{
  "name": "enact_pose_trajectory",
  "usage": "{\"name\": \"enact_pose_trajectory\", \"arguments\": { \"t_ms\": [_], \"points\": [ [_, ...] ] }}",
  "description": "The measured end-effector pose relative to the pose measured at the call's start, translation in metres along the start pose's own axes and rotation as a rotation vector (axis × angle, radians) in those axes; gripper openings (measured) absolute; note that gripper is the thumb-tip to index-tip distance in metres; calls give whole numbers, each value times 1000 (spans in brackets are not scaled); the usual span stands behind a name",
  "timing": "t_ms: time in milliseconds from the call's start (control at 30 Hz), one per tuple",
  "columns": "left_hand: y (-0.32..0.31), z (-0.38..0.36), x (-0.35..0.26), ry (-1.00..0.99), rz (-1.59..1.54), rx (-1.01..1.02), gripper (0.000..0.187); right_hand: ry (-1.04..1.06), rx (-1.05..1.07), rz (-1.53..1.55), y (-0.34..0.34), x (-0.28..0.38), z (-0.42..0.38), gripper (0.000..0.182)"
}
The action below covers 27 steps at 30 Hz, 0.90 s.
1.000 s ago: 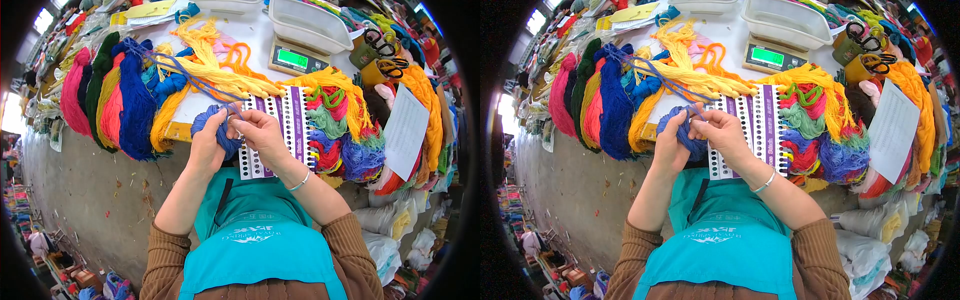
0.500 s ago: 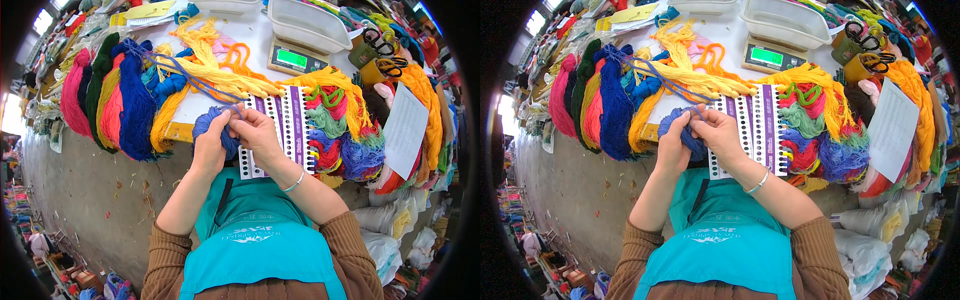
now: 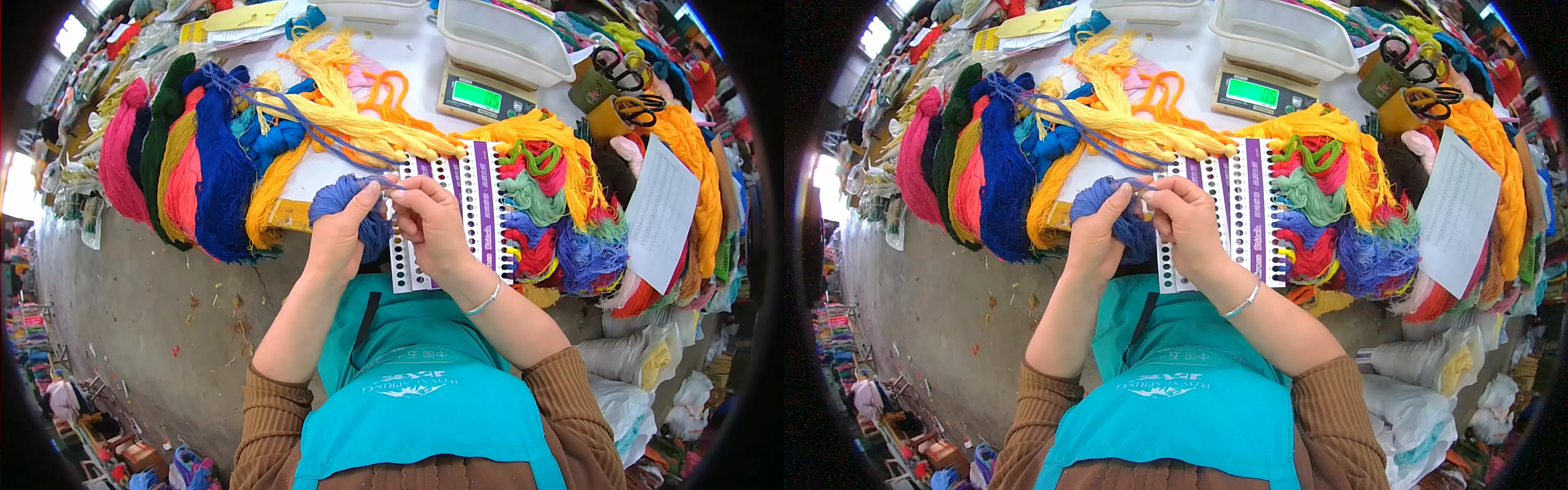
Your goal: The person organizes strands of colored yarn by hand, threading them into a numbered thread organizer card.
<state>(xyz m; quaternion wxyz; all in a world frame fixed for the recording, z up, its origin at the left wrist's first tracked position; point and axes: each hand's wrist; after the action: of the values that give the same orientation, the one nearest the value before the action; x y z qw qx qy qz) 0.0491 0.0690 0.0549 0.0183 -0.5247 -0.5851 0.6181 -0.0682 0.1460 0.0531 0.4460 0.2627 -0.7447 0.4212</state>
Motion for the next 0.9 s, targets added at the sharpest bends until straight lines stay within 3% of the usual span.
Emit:
{"name": "enact_pose_trajectory", "arguments": {
  "t_ms": [100,200,267,367,400,467,500,567,633,767,833,900],
  "points": [
    [-1,-1,-3,-23,27,12,25,-148,15,188,2,10,0,4],
    [7,-1,-8,-21,70,32,23,-304,384,197,16,27,3,8],
    [10,-1,-15,-14,101,39,22,-215,335,-262,19,38,3,11],
    [20,-2,-41,4,168,195,23,151,274,-852,31,48,4,11],
    [24,-4,-50,-36,-29,235,22,376,249,-801,36,47,8,8],
    [44,-6,-77,88,-643,213,26,283,211,-338,39,63,9,13],
    [65,-7,-93,49,-742,248,26,215,196,-47,42,71,10,16],
    [100,-19,-128,-101,-776,190,27,116,171,234,60,92,18,18],
    [156,-36,-166,-201,-662,123,25,133,234,313,110,113,37,22],
    [301,-96,-240,-441,-550,-199,28,378,-299,-218,210,192,49,26],
    [329,-127,-263,-667,-426,-561,29,546,-530,-344,276,240,46,26],
    [320,-147,-272,-815,-356,-792,29,657,-795,-399,358,306,40,22]
  ]
}}
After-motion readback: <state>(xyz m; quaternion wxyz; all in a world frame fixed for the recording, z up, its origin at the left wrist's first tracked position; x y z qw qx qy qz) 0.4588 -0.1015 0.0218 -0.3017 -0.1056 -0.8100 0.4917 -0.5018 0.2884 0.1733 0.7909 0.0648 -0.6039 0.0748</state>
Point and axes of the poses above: each hand's wrist, its own z-axis towards the middle knuckle, its own y-axis out of the back of the hand, x = y × z, and after that the axes turned 12 degrees about -z, right-handed
